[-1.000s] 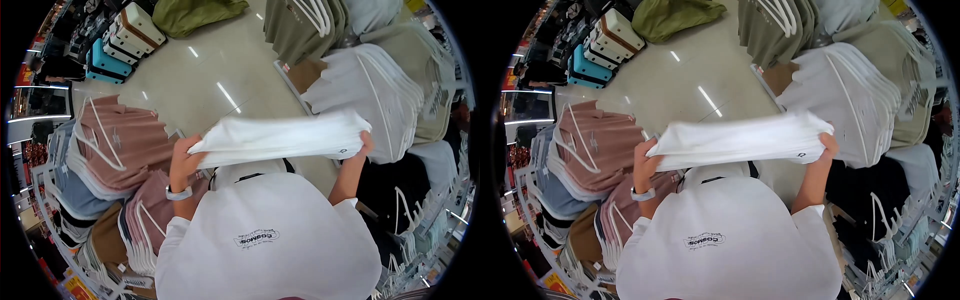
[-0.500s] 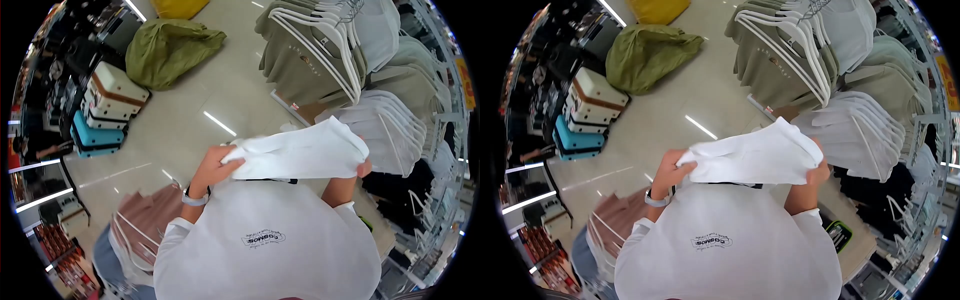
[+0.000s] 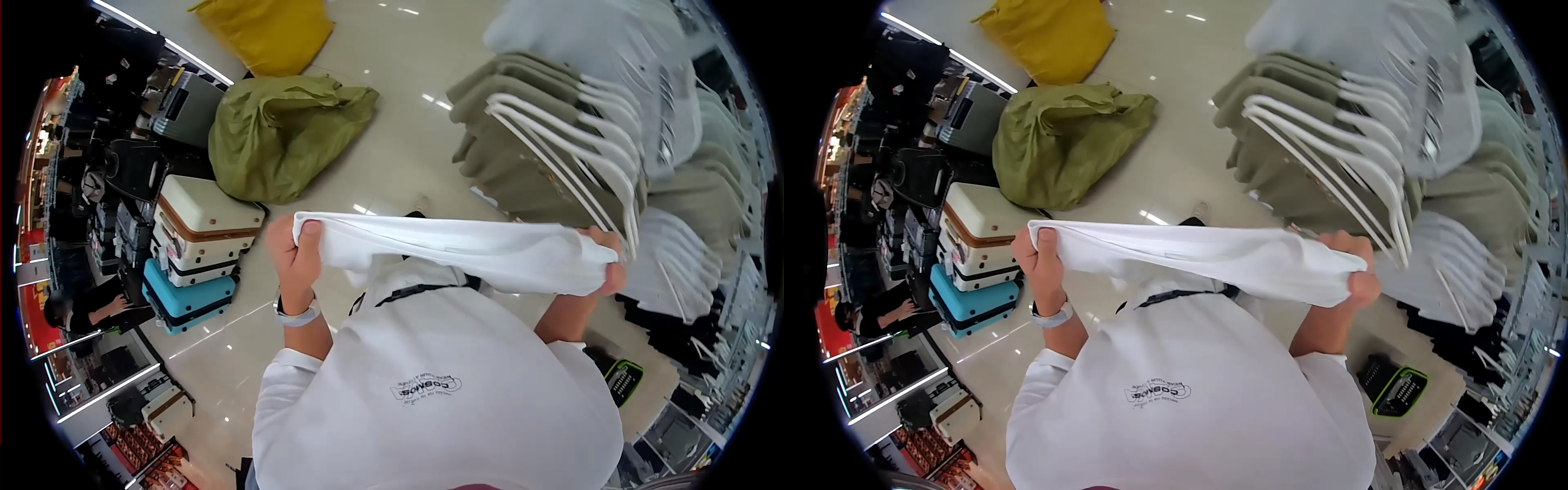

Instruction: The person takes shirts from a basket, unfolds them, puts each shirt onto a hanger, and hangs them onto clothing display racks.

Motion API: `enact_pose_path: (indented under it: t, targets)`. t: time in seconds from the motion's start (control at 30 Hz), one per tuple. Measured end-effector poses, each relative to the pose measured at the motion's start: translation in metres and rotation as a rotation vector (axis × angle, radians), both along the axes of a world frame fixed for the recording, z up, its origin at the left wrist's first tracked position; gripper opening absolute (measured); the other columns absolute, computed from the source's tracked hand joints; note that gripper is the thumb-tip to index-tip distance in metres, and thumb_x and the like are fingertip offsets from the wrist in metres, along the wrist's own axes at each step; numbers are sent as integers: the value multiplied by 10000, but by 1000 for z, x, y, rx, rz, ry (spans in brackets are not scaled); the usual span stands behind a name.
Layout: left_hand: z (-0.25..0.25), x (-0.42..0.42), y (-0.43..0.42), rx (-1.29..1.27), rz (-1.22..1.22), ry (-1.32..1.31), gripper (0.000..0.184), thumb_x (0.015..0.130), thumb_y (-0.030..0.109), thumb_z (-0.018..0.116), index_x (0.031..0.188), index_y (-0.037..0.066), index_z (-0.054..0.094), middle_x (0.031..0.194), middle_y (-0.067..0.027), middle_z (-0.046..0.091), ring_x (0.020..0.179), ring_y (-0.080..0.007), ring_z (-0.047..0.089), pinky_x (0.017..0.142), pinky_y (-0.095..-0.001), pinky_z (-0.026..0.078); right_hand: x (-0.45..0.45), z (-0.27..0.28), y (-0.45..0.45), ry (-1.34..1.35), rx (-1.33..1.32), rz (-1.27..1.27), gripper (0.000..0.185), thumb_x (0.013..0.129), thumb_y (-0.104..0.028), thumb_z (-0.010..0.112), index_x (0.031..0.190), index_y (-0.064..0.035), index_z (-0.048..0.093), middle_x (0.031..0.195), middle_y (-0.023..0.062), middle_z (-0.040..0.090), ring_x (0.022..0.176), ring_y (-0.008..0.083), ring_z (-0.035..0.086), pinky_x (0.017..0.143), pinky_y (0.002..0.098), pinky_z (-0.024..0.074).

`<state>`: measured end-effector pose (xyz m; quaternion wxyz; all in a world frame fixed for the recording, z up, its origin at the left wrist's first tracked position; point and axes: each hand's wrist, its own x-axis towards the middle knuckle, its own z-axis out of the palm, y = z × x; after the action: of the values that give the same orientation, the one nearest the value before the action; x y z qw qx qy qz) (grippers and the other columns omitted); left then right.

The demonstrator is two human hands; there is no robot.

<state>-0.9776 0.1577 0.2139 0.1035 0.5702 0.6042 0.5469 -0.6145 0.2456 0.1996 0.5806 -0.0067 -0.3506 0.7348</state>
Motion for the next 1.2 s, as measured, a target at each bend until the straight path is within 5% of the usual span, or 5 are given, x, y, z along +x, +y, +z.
enact_pose_path:
  t: [0.07,0.13,0.27,0.47,1.2]
  targets:
    - [11,-15,30,12,-33,-147,211,774,102,570,615,-21,508,487,-78,395,404,-188,345,414,-303,247,-37,0,28,-20,-12,-20,226,605,-113,566,492,-49,382,492,90,483,346,194,377,350,328,261]
    - [27,-39,57,-88,-389,-218,127,680,45,588,603,-19,508,490,-59,411,410,-170,365,420,-289,252,-69,-16,47,19,-332,-85,245,540,-223,544,674,-40,451,710,92,549,634,197,518,572,329,438]
    - [23,-74,114,-437,-590,-231,50,686,32,569,673,-12,549,526,-38,467,460,-108,412,433,-255,272,-132,6,101,-214,-319,648,479,641,-38,642,1087,81,513,951,86,595,881,159,544,785,248,405]
    - [-13,-93,196,-687,-741,-303,106,700,-51,511,756,13,575,593,-8,508,505,-74,381,474,-223,280,-180,42,165,-580,-213,807,222,772,-135,655,897,18,553,796,22,543,747,110,515,669,252,413]
    - [-61,-194,692,-609,-1263,197,163,664,-30,484,805,-10,564,724,-93,544,563,-170,484,511,-268,383,-290,22,411,-339,-103,-577,229,631,20,591,483,-23,423,530,68,492,440,182,410,439,304,253]
